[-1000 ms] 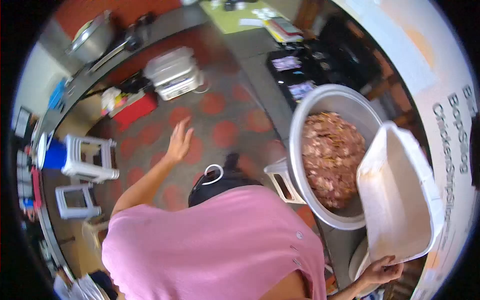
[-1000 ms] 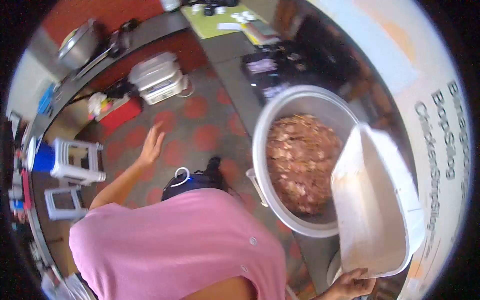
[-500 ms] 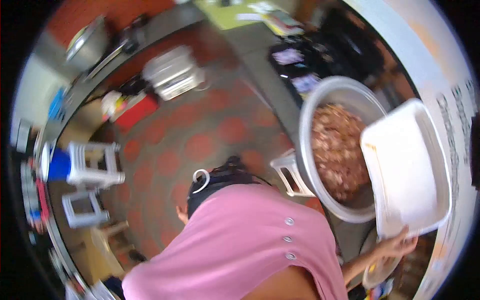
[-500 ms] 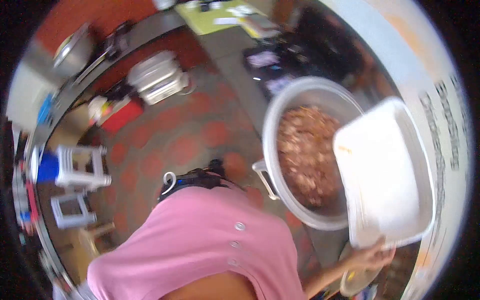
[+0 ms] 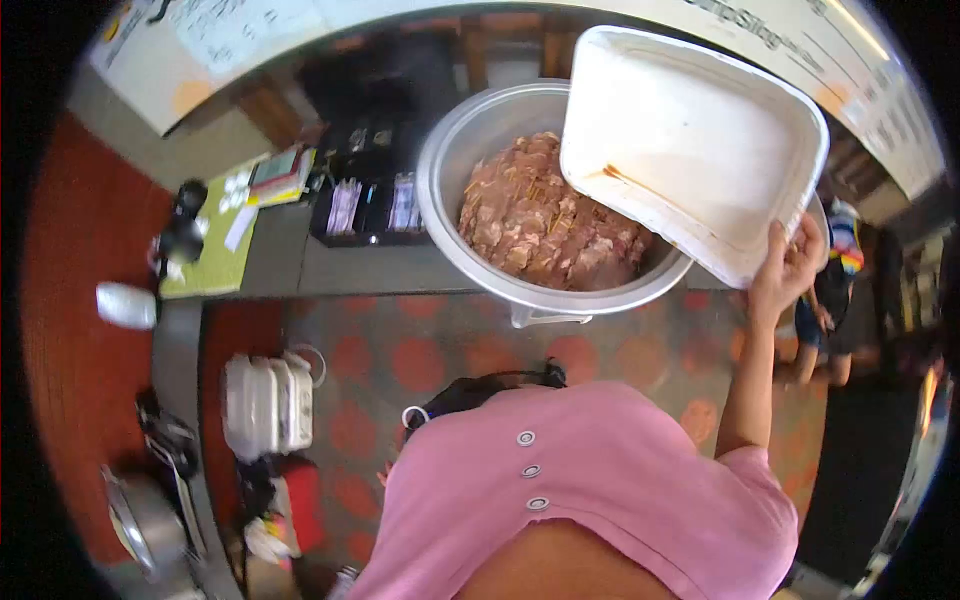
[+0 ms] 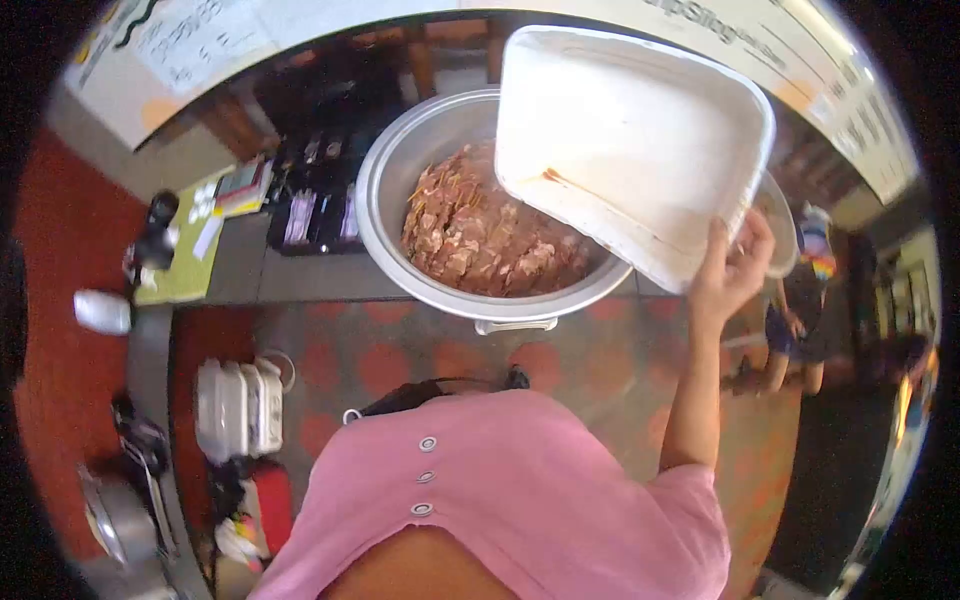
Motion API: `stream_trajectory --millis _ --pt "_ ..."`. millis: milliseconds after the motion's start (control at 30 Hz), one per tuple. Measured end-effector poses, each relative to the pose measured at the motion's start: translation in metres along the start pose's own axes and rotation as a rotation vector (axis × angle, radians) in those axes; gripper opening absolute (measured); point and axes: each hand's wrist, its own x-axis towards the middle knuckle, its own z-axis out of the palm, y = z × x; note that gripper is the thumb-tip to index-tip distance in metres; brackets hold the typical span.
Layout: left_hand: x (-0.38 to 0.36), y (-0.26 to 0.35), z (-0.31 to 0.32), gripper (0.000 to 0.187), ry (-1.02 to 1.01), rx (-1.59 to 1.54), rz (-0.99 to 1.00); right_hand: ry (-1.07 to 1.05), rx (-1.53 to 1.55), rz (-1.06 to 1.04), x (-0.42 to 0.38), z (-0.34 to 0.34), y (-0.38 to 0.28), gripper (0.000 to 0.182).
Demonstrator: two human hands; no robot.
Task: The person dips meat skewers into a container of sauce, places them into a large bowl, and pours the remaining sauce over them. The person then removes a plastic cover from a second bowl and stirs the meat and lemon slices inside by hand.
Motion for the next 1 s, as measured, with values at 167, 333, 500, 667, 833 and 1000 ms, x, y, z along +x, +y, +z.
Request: stream_trajectory --millis 167,333,500,667,833,1000 --pt "0.043 0.046 0.046 0.063 -0.272 0.234 0.067 0.045 -0.274 -0.213 -0.018 0.002 -0.023 0.033" --pt "0.051 0.029 0.125 0.061 -0.689 0.462 0.172 -0.087 -0.442 -0.390 -0.018 0.010 -0.065 0.032" --pt "0.065 -0.007 0.181 0.060 -1.088 1.154 0.737 -0.200 -0.579 -0.642 -0.012 0.008 -0.098 0.031" --pt "0.095 -0.054 0.201 0.070 -1.221 1.379 1.607 -0.169 -0.560 -0.703 -0.017 0.004 -0.115 0.031" --pt "0.077 -0.084 0.213 0.081 -1.470 0.944 1.806 -0.185 -0.613 -0.516 -0.031 -0.008 -0.126 0.032" --pt "0.071 -0.061 0.214 0.077 -1.558 1.090 1.587 -0.138 -0.650 -0.591 -0.046 -0.020 -0.138 0.032"
